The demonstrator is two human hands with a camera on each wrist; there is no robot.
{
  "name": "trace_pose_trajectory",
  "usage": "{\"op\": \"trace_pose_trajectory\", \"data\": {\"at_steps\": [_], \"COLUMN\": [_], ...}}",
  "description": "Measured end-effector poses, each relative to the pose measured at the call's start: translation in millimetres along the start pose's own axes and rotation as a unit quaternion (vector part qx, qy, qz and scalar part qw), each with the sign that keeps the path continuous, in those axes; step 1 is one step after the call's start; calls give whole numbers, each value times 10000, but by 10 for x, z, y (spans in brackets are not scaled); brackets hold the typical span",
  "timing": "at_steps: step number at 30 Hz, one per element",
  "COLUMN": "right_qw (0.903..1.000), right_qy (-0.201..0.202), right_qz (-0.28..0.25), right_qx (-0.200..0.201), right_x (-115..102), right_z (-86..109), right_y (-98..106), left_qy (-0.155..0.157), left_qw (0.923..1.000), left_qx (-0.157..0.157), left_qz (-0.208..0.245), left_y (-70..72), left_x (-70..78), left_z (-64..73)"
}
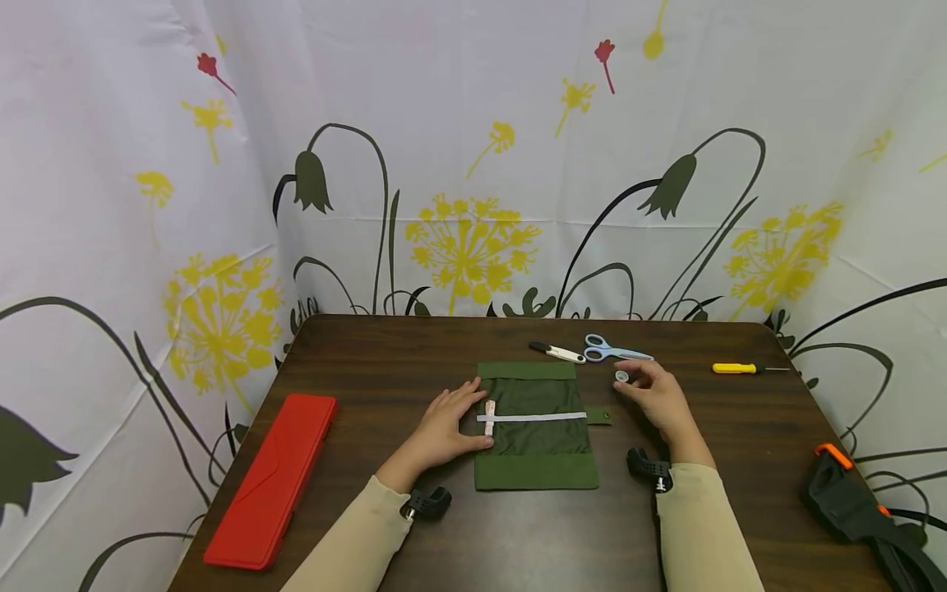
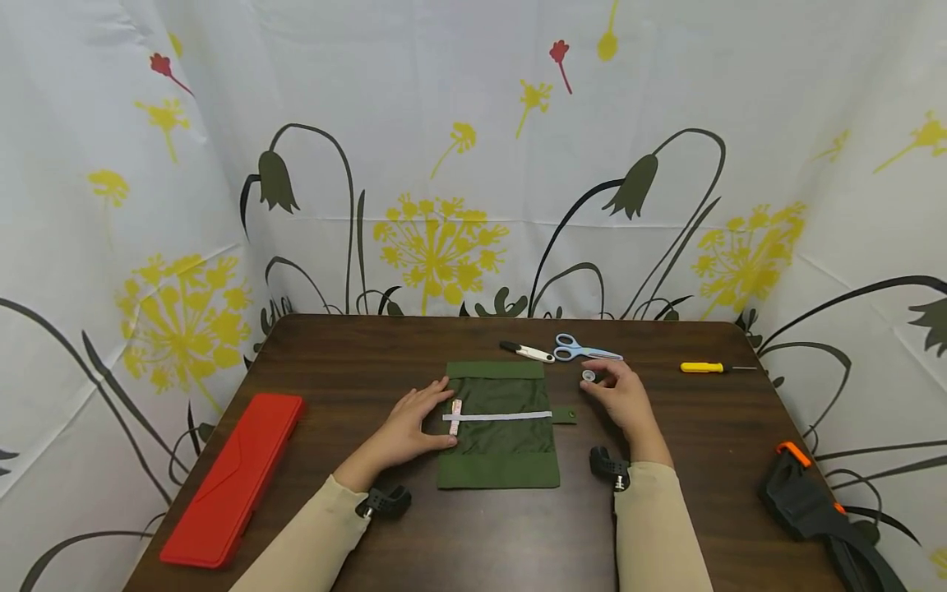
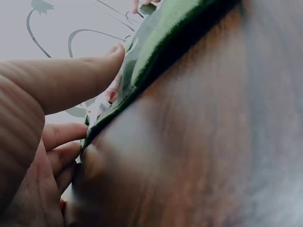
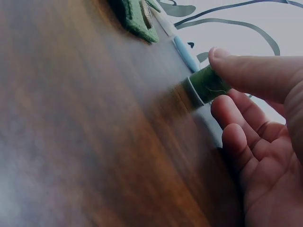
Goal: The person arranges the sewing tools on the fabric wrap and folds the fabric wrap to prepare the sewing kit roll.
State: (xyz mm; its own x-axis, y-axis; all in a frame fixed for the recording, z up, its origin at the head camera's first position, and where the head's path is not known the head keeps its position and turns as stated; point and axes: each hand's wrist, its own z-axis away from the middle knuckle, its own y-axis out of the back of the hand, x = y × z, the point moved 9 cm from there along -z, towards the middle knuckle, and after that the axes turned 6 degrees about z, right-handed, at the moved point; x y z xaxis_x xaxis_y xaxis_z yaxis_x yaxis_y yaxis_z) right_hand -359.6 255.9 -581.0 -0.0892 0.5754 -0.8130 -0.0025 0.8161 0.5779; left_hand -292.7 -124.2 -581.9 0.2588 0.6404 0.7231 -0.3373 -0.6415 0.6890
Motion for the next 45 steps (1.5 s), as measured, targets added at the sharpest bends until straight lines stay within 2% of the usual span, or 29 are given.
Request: {"op": "trace_pose_trajectory", "data": {"at_steps": [4, 6, 9, 11, 13, 16, 18, 20, 24, 26, 27, 28, 30, 35, 37, 40, 45], "right_qw": [9998, 9990, 9931, 9823, 9621, 9124, 8786, 8509, 8038, 7853, 7822, 7826, 7930, 8501, 8688, 8867, 9142], "right_qy": [-189, -364, -641, -745, -790, -843, -848, -757, -417, -222, -147, -92, -30, -165, -250, -338, -472], "right_qz": [64, -147, -842, -1605, -2547, -3993, -4699, -5198, -5927, -6170, -6204, -6192, -6034, -5109, -4754, -4383, -3729], "right_qx": [100, 226, 501, 618, 570, 304, 101, -38, -297, -465, -543, -644, -838, -1268, -1365, -1434, -1518], "right_x": [31, 45, 61, 64, 56, 33, 4, -38, -217, -358, -433, -510, -659, -957, -1032, -1093, -1053], "right_z": [7, 13, 21, 21, 18, 10, 8, 4, 9, 15, 20, 24, 34, 84, 96, 100, 130], "right_y": [24, 46, 77, 67, 20, -81, -131, -152, -185, -236, -275, -328, -462, -890, -1036, -1198, -1357], "left_qy": [28, 16, -22, -38, -41, -34, -53, -70, -90, -87, -83, -81, -87, -67, -66, -63, -113], "left_qw": [9999, 9999, 10000, 9999, 9999, 9999, 9999, 9999, 9998, 9998, 9998, 9998, 9998, 9999, 9998, 9995, 9981], "left_qx": [11, 22, 68, 102, 118, 105, 99, 108, 148, 149, 144, 136, 110, 4, -58, -122, 200], "left_qz": [149, 106, -5, -39, -68, -89, -88, -88, -113, -129, -132, -137, -134, 82, 198, 274, 577], "left_y": [-1, 1, 7, 9, 6, -5, -11, -7, 8, 12, 12, 11, 10, 35, 59, 102, 183], "left_x": [-4, 5, 17, 20, 16, 11, 12, 21, 38, 43, 43, 41, 35, 8, 11, 38, 159], "left_z": [-12, -17, -17, -12, -4, 5, 7, 4, -1, 0, 2, 3, 7, 33, 36, 11, -30]}}
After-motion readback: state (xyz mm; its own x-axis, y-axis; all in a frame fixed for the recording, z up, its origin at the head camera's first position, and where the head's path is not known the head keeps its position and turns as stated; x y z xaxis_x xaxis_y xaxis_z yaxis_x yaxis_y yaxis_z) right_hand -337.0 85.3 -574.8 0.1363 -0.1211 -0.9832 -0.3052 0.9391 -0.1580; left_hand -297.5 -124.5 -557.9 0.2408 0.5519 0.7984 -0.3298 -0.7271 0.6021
